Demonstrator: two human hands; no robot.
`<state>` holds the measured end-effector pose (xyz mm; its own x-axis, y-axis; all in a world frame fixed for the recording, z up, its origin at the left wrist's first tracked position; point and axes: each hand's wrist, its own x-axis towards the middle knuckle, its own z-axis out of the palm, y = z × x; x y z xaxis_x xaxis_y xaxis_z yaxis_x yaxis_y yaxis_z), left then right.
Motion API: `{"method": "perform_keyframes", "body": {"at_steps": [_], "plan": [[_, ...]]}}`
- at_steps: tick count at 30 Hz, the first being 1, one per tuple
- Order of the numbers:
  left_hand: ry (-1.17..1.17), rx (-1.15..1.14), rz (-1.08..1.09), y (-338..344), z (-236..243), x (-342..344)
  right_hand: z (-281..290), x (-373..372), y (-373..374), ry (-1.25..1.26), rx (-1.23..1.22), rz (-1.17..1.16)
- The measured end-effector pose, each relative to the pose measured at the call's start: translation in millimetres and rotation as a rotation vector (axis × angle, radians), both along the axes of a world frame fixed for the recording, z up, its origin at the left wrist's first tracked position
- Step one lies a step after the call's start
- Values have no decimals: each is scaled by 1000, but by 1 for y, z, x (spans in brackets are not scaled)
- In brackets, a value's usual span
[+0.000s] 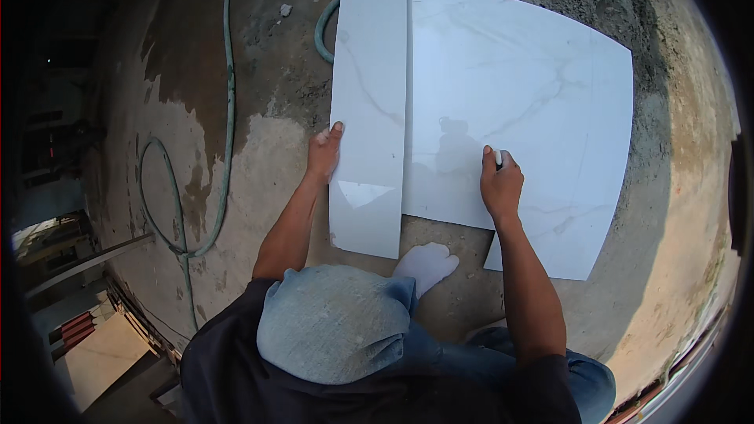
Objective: The person marks a line on a white tile using a marker and another piece of tile as a straight edge, then walks across a renovation site carrying the tile and a marker.
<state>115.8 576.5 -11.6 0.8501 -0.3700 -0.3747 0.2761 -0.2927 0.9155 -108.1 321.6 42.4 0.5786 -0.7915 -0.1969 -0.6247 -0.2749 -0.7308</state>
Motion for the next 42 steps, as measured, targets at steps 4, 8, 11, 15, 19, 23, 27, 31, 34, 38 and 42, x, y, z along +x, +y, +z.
{"method": "perform_keyframes", "body": {"at_steps": [4, 8, 11, 15, 19, 23, 27, 31, 34, 38, 42], "plan": [[26, -57, 3, -17, -11, -4, -2, -7, 69, 52, -27, 305], [26, -21, -47, -22, -14, 11, 12, -16, 126, 118, -18, 554], [-50, 14, -72, -31, -19, 17, 5, -23, 144, 124, -78, 705], [-46, 32, -74, -41, -20, 13, -3, -31, 142, 206, 18, 741], [-99, 118, -95, -44, -29, 16, -13, -36, 148, 244, 16, 788], [-121, 81, -77, -53, -27, 8, -34, -40, 157, 271, -45, 789], [-271, 324, -144, -57, -16, 6, -39, -41, 157, 247, -59, 766], [-478, 556, -149, -63, -12, 3, -41, -39, 158, 200, -140, 757], [-471, 568, -172, -66, -8, 0, -40, -42, 158, 199, -162, 758], [-439, 566, -216, -68, -6, -1, -41, -41, 158, 218, -147, 769], [-480, 504, -207, -65, -21, 3, -45, -42, 156, 192, -138, 762]]}}
